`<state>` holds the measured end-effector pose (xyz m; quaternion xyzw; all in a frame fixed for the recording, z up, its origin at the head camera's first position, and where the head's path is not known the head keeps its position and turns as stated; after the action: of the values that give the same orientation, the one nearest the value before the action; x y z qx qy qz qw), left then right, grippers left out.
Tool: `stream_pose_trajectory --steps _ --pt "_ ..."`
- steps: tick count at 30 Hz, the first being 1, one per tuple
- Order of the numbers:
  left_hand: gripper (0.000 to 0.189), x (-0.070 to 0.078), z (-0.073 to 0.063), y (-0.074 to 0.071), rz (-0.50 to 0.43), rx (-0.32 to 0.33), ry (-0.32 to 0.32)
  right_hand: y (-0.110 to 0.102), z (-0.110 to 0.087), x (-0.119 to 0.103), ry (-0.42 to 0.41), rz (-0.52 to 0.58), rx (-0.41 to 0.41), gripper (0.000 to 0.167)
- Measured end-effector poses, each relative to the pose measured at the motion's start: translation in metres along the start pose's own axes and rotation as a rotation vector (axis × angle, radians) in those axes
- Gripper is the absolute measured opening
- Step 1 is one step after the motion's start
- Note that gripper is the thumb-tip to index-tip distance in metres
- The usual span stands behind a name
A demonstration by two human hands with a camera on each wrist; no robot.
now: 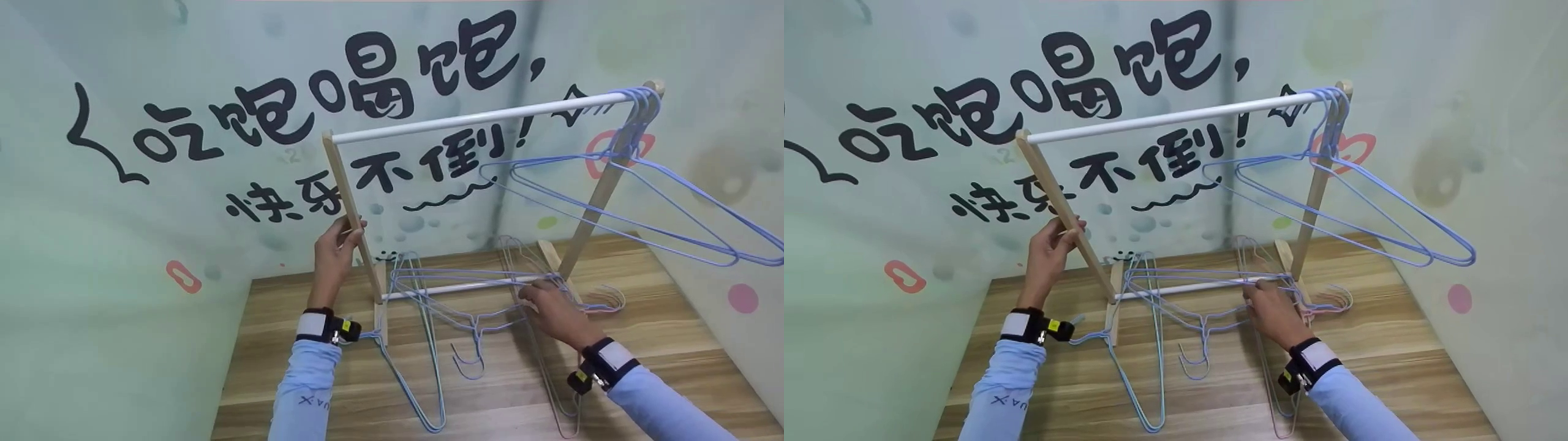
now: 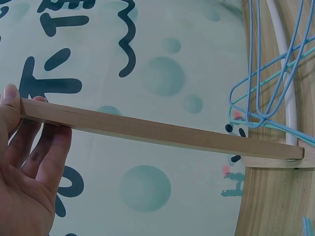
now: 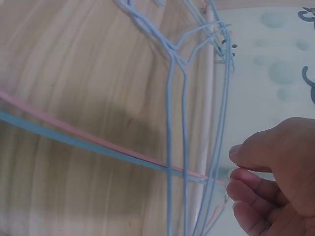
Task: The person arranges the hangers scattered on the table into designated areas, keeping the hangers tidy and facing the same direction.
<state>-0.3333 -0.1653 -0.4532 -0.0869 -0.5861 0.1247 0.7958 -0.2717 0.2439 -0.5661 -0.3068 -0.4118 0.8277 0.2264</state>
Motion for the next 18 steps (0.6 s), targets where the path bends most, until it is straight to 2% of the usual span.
stream_pose_trajectory --steps 7,12,18 --pt "0.036 0.001 0.000 0.000 -0.021 -0.003 0.001 0.009 -0.004 0.001 -0.048 0.006 -0.010 0.028" --pt "0.034 0.001 0.000 0.000 -0.017 0.003 0.012 0.016 -0.007 0.000 -0.099 0.010 -0.011 0.022" --pt "0.033 0.000 0.001 0.000 -0.011 0.005 0.015 0.024 -0.010 -0.002 -0.092 0.026 -0.059 0.019"
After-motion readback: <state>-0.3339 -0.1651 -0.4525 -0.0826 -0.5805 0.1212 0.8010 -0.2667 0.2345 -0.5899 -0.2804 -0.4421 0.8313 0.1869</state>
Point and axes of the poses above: each hand's wrist, its own z-axis towards the middle knuckle, its own y-axis out of the palm, x = y × z, the point moved 3 cm from there along z, towards the middle knuckle, and after that the axes turned 8 degrees about -y, right-handed, at the moved point
